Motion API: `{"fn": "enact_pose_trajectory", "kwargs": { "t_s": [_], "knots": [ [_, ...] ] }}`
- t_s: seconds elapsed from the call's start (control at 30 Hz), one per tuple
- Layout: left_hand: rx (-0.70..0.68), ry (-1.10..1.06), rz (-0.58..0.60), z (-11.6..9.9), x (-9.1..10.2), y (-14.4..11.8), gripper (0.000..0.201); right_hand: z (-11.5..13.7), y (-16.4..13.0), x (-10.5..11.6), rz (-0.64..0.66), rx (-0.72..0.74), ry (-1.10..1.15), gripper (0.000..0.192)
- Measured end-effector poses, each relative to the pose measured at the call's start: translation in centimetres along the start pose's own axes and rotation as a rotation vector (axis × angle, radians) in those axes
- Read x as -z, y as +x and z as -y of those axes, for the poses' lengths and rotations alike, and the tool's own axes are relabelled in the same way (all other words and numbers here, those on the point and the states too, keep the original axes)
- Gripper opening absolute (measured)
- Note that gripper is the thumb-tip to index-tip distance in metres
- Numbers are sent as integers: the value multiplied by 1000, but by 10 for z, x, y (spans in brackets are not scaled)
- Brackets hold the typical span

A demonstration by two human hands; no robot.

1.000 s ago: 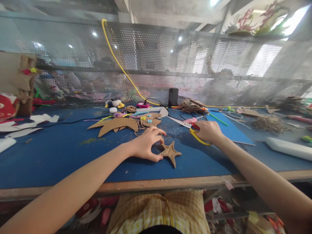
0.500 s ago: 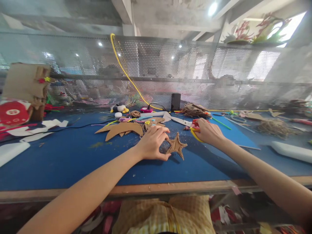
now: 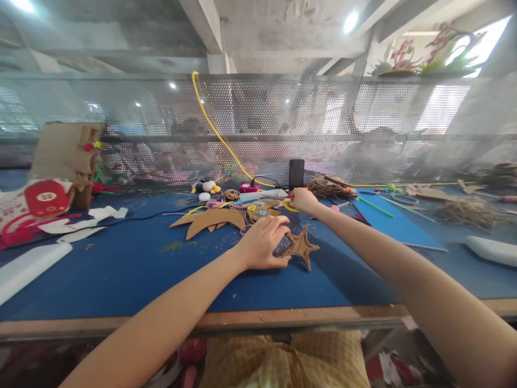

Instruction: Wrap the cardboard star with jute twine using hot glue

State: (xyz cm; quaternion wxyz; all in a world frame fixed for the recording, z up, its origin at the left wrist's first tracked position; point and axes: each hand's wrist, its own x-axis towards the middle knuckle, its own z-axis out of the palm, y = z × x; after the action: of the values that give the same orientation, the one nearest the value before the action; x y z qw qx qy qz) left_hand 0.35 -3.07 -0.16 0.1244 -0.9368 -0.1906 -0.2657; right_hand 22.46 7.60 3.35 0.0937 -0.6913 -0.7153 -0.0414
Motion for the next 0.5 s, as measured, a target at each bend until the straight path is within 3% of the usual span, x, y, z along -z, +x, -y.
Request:
{"fn": "enact_pose_trajectory", "kwargs": {
  "t_s": [0.1, 0.23, 0.33, 0.43, 0.5],
  "knots": [
    [26, 5, 17, 1, -1, 0, 47, 5, 12, -12, 16, 37, 109, 39],
    [82, 15, 1, 2, -2, 1, 46, 0, 9, -4, -10, 111, 271, 37],
    [165, 26, -41, 2, -2, 2, 45, -5, -11, 8, -13, 146, 438, 35],
    [234, 35, -97, 3, -2, 3, 46, -8, -47, 14, 34, 165, 643, 62],
    [263, 31, -137, 3, -3, 3, 47, -10, -73, 11, 61, 178, 760, 67]
  ]
}}
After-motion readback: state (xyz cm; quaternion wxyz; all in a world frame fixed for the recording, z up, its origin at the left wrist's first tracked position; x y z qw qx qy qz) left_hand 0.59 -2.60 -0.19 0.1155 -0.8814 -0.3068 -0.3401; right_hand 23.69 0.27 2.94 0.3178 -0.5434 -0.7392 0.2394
